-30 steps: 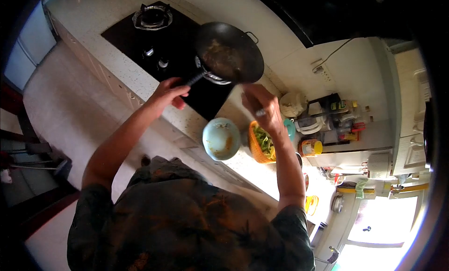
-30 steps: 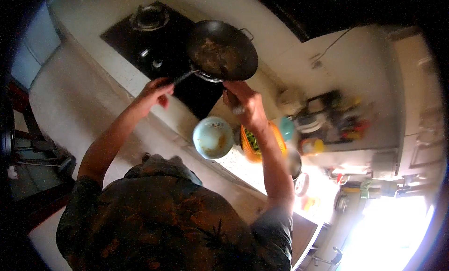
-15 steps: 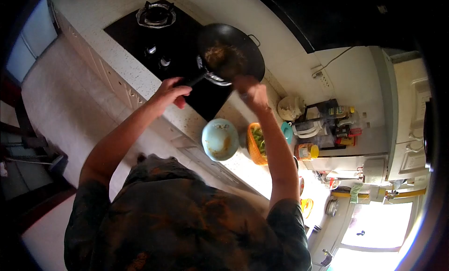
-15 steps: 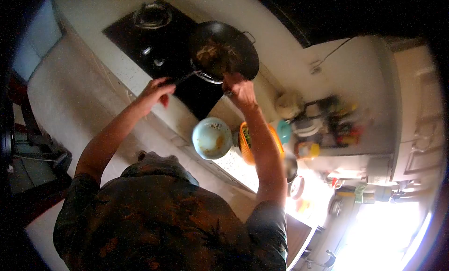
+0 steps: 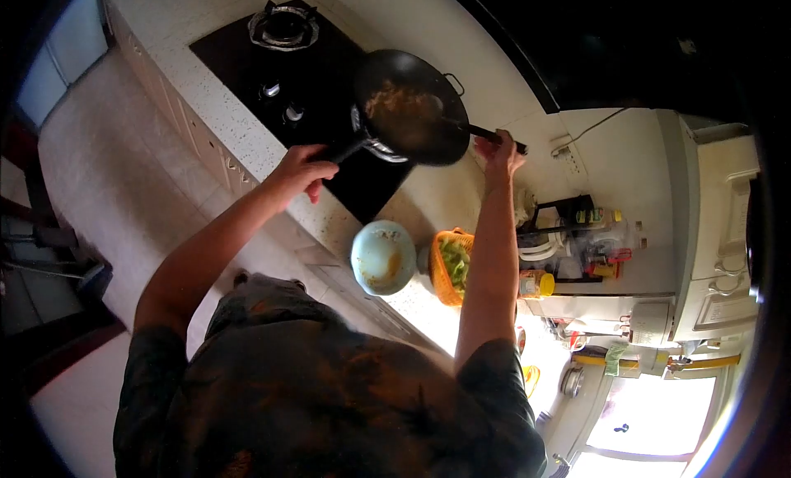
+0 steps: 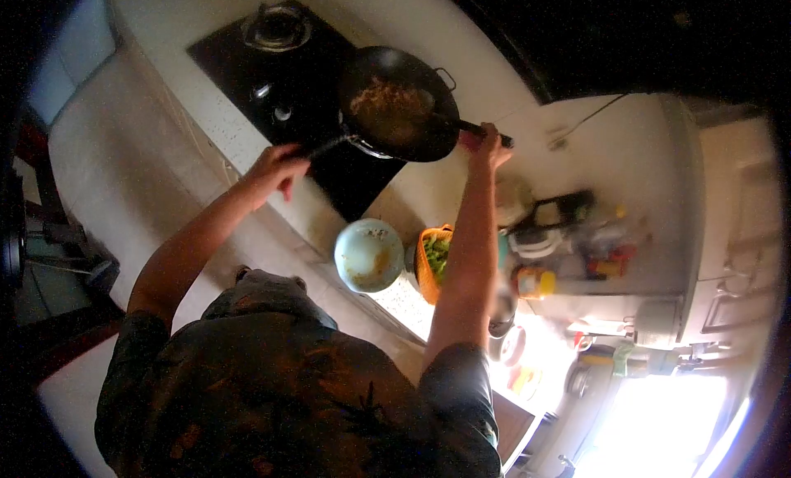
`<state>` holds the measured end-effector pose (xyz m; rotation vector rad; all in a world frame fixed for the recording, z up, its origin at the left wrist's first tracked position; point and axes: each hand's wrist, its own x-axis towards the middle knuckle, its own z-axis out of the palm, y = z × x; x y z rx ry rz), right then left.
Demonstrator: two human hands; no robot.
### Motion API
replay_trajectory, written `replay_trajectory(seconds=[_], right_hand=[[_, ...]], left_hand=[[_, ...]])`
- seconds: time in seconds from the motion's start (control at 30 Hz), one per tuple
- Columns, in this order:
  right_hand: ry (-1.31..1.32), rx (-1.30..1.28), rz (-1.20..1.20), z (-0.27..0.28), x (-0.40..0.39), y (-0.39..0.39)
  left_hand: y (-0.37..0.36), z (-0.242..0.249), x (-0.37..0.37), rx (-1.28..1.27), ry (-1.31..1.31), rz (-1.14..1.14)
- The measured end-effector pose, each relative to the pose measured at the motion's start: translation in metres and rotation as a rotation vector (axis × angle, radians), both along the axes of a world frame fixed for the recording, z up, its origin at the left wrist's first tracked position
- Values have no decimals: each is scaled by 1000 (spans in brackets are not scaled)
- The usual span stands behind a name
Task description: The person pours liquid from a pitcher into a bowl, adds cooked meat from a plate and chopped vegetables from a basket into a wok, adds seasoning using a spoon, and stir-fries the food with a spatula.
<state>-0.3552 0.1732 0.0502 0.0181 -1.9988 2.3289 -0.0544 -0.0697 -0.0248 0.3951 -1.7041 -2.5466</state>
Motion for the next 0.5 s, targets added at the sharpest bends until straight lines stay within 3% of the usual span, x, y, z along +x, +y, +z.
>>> replay_trajectory(seconds=[0.1,0.2,0.27,0.3,0.43,0.5], right_hand=[[-75,-61,64,-19,4,-13],[75,15,215,-3,27,-22],[329,261,357,27,50,-29],[327,323,371,35,52,-29],[482,461,369,4,22,-46],[693,681,336,-18,18,-55]], left_hand=[[2,6,1,8,3,32],[2,-4,1,-35,5,16],[2,-6,1,-47,-6,22],[2,-6,1,-60,-11,27],[1,-3,-1,15,-21,13],[1,-3,-1,26,1,25]])
